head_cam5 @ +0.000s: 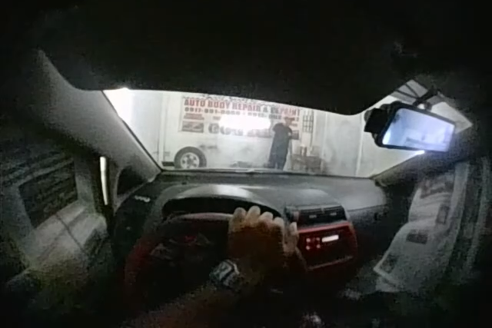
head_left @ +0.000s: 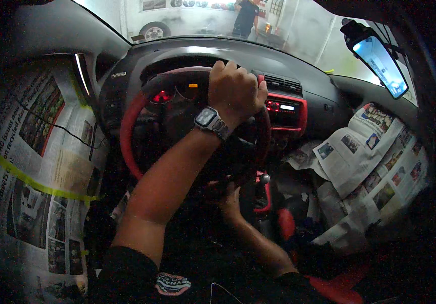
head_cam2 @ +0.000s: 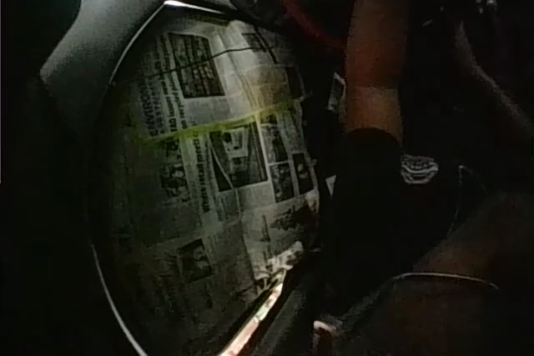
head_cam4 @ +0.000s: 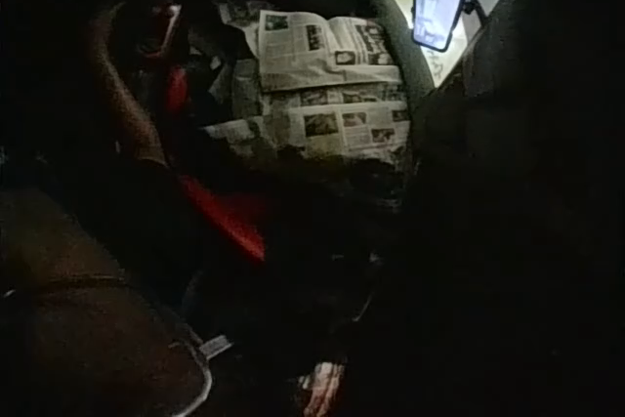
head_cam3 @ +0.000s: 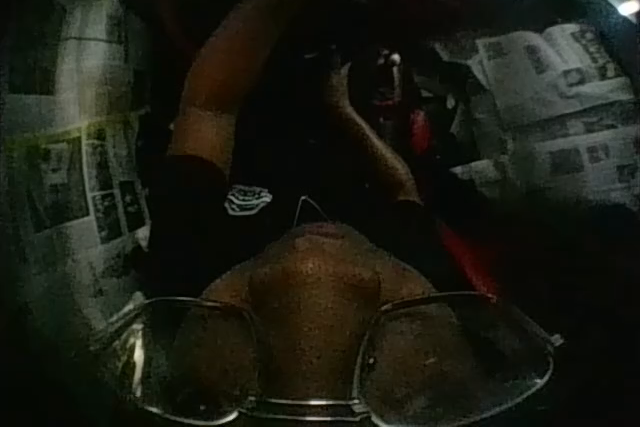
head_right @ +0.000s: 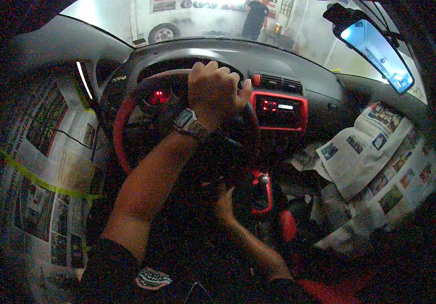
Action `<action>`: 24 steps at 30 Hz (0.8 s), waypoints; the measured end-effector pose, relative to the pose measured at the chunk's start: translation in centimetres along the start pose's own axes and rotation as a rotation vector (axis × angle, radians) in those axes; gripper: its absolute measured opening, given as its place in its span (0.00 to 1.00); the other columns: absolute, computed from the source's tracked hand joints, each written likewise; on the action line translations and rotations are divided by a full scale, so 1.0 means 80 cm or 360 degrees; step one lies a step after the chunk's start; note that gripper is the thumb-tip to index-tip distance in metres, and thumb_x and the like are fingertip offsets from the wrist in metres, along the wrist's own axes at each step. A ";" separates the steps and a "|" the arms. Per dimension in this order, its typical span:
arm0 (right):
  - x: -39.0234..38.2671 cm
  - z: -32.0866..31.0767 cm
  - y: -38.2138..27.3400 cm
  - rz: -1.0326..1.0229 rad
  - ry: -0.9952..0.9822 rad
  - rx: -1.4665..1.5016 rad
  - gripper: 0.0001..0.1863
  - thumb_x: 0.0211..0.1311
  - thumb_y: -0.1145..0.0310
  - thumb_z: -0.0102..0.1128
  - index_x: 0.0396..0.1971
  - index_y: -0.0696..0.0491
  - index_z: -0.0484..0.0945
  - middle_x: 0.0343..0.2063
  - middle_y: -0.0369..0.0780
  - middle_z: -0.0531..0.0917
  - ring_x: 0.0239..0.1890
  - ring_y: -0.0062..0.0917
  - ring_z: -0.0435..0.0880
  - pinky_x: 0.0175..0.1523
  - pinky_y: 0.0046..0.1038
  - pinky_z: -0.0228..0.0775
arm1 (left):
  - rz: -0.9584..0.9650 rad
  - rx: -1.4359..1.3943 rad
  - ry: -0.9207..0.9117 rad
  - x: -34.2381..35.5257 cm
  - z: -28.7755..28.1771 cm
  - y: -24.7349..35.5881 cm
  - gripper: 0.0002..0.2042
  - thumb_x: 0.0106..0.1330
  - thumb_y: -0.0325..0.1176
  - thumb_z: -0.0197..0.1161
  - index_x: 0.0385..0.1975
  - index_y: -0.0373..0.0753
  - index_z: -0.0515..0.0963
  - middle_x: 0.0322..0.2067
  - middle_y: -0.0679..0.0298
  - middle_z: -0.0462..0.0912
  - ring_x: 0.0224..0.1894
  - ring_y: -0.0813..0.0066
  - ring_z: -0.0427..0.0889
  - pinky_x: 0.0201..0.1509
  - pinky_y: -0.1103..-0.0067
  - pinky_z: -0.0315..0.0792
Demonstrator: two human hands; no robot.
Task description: Testing the steering wheel, gear shifter, and dashboard controls inside a vehicle.
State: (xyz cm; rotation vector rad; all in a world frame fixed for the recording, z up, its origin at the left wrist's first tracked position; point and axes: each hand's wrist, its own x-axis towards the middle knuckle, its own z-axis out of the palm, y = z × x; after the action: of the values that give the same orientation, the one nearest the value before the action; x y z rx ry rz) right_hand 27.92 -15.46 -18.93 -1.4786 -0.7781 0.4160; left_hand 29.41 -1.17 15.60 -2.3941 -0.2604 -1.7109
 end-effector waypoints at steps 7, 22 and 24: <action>0.000 -0.017 -0.002 0.0450 -0.0192 0.0719 0.33 0.78 0.62 0.53 0.76 0.53 0.53 0.61 0.43 0.80 0.62 0.44 0.77 0.76 0.50 0.56 | 0.0001 0.0020 -0.0016 -0.001 0.000 0.000 0.17 0.60 0.45 0.65 0.12 0.43 0.82 0.18 0.60 0.82 0.30 0.61 0.81 0.40 0.64 0.68; -0.004 -0.032 -0.029 0.0619 0.0116 0.0213 0.50 0.77 0.34 0.37 0.76 0.60 0.35 0.74 0.53 0.58 0.69 0.42 0.69 0.66 0.39 0.71 | -0.0287 0.0322 -0.0041 -0.031 -0.086 -0.088 0.24 0.69 0.58 0.60 0.23 0.42 0.81 0.24 0.57 0.83 0.30 0.54 0.82 0.37 0.58 0.70; -0.012 -0.026 -0.044 0.0656 0.0109 0.0316 0.52 0.77 0.34 0.37 0.78 0.59 0.28 0.74 0.53 0.56 0.71 0.43 0.66 0.71 0.41 0.65 | -0.0473 0.0310 -0.0094 -0.070 -0.115 -0.123 0.24 0.72 0.58 0.57 0.29 0.40 0.80 0.26 0.54 0.83 0.32 0.48 0.83 0.37 0.56 0.72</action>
State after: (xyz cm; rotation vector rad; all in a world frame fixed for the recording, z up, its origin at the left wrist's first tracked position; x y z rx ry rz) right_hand 27.94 -17.89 -15.55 -1.4543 -0.3614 0.7275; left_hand 16.76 5.80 13.75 -2.3558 -0.7892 -1.6390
